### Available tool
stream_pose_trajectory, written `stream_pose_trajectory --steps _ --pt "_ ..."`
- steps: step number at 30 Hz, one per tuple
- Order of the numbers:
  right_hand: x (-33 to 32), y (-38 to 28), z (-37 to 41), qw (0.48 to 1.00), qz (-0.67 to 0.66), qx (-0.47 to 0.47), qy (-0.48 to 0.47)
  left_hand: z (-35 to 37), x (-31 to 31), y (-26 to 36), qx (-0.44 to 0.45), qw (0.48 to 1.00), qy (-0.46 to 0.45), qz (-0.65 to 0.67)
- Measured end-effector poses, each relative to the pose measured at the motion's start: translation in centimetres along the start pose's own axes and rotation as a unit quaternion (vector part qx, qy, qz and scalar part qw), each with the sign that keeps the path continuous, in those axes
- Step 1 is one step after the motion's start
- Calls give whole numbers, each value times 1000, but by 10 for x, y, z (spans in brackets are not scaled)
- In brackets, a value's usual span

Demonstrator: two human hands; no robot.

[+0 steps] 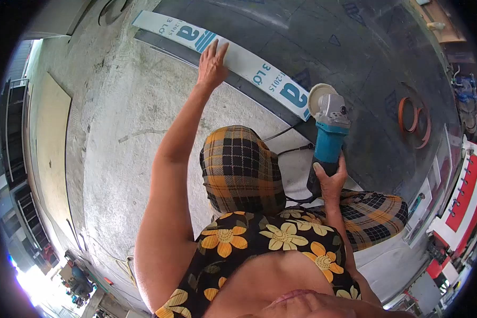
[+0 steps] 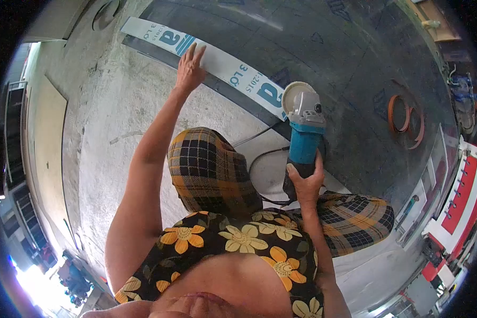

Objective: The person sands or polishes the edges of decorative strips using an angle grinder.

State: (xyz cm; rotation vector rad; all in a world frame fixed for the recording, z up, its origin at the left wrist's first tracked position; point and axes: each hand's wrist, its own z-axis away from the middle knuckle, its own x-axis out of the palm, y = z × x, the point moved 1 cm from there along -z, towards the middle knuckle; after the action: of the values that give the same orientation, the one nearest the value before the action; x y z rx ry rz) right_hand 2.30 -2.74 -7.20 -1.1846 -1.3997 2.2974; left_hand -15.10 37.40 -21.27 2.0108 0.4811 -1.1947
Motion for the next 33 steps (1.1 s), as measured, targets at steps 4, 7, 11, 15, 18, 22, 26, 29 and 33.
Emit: stream_pose_trajectory --steps 4,7,11,15,18,22,26,29,33 --pt "2 3 -2 1000 3 4 -22 13 -12 -8 52 989 -97 -94" --pt "6 4 -4 999 -12 -5 -33 -2 -8 -8 102 985 -90 -102" --pt "7 -2 -3 999 -19 5 -46 -25 -2 8 94 971 -183 -119" --pt "8 -7 0 999 -14 13 -51 -37 -11 13 106 964 -208 -126" --pt "8 -3 1 999 -19 11 -48 -50 -18 16 135 950 -235 -155" --pt "7 2 -1 999 -22 7 -48 -74 -26 24 132 922 -323 -168" --pt "7 -5 -2 997 -61 -3 -43 -89 -32 37 118 901 -382 -166" --pt "5 -5 -3 998 -51 3 -29 -92 -34 51 97 901 -401 -137" --pt "4 -1 -7 999 -41 -1 -13 -96 -36 70 44 901 -427 -65"
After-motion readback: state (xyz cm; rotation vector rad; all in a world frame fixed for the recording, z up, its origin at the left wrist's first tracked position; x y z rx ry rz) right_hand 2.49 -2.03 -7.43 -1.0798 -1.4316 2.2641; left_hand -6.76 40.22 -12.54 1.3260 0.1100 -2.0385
